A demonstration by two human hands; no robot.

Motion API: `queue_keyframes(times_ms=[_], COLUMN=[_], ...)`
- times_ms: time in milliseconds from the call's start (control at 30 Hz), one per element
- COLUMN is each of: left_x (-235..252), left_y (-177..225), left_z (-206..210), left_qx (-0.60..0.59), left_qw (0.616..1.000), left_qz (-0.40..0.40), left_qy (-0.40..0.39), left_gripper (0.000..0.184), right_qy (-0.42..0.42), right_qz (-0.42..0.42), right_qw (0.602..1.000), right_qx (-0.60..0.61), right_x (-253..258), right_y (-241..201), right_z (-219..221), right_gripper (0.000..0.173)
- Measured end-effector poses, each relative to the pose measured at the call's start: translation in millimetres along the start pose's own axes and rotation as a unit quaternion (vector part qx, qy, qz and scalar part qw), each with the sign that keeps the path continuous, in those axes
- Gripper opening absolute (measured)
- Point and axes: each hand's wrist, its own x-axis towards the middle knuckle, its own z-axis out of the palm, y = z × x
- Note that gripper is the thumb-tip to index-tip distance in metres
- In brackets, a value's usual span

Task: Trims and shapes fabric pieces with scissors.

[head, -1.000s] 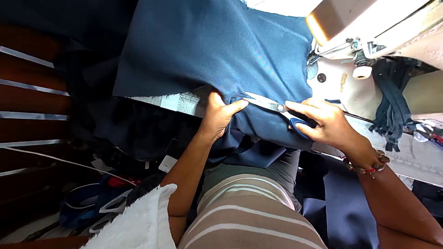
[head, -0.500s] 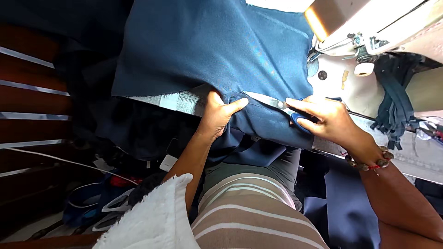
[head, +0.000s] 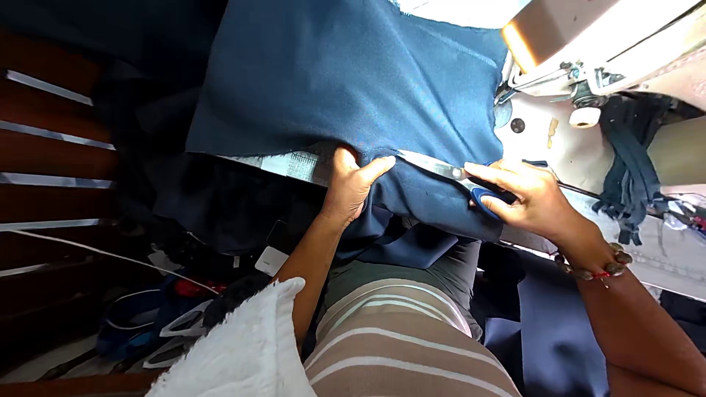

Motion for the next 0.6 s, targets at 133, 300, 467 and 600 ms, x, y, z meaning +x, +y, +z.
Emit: queue_keyframes(times_ms=[133,300,467,600], left_x=[-0.6,-0.9,-0.2,-0.2], left_y=[0.8,0.2,-0.2,0.4], left_z=[0.4,0.5,0.8,1.4], left_qx=[-0.005,-0.022,-0.022,-0.026], left_qw=[1.000,1.000,1.000,1.000], left_qz=[-0.001,-0.001,-0.004,0.003], left_qy=[-0.002,0.001,0.003,-0.002], left_gripper=[0.048,0.047,0.048,0.047], right_qy=[-0.004,-0.001,-0.002,-0.002], right_qz=[0.000,0.008,0.013,0.006], right_qw=[1.000,1.000,1.000,1.000], right_qx=[-0.008,-0.008,-0.010,-0.023], right_x=[3.7,3.1,-2.4,-0.2], right_y=[-2.7,-2.1,0.9,-1.7], right_z=[1.3,1.1,-1.7,-1.9], right_gripper=[0.046,0.045,0.045,0.045])
